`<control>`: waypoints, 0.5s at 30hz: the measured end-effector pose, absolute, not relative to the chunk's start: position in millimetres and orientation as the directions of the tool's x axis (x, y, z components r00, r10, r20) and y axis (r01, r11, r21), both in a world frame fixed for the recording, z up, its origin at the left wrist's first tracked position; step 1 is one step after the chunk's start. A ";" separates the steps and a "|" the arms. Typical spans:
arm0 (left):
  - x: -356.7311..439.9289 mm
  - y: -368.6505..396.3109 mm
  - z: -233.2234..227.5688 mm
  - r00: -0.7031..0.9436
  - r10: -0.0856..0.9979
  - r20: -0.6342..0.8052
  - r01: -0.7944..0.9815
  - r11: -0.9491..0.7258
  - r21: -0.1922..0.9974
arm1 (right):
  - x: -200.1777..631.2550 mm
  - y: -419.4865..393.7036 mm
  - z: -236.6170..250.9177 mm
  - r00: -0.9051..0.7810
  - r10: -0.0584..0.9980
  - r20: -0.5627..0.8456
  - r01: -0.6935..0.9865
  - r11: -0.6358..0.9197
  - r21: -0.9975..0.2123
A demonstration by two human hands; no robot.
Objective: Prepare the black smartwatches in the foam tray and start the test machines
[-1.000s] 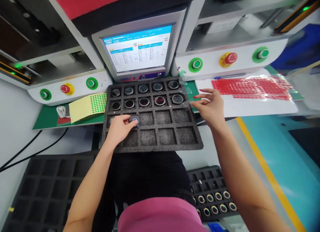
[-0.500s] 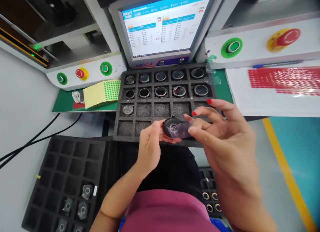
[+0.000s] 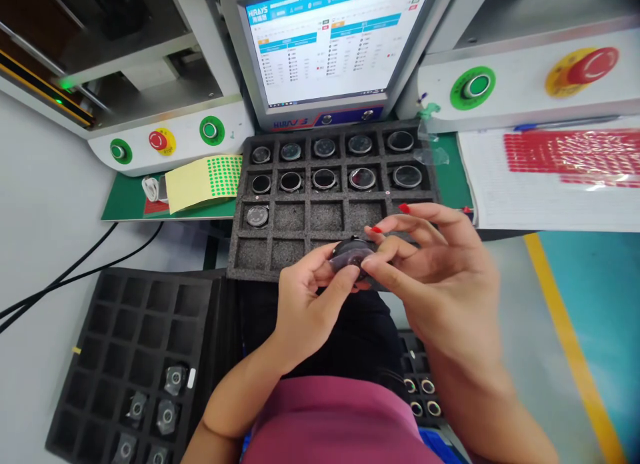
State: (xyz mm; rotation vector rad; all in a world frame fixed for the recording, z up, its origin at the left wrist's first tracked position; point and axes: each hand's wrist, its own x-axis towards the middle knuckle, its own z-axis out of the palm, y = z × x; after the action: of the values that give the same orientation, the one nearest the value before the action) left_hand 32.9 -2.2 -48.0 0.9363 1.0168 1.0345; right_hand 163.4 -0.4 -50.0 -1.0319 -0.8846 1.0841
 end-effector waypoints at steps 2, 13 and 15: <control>33.5 -1.7 -47.6 0.187 0.955 -0.229 -0.209 0.267 0.941 | 162.8 0.4 -50.8 0.303 0.945 0.126 -0.144 0.176 -0.974; 8.7 20.4 -57.3 -0.101 0.994 -0.048 0.234 0.071 0.970 | 193.2 2.6 -79.6 0.615 0.616 0.493 0.182 0.497 -0.848; -7.0 37.6 -66.9 -0.163 0.969 0.183 0.572 -0.058 0.818 | 192.7 -2.3 -77.9 0.655 0.613 0.442 0.143 0.474 -0.869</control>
State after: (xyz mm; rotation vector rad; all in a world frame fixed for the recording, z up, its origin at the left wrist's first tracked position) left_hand -7.0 37.6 -66.9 1.6411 1.7568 1.1242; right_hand 192.7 -2.3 -77.9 -1.0625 -0.8384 0.3327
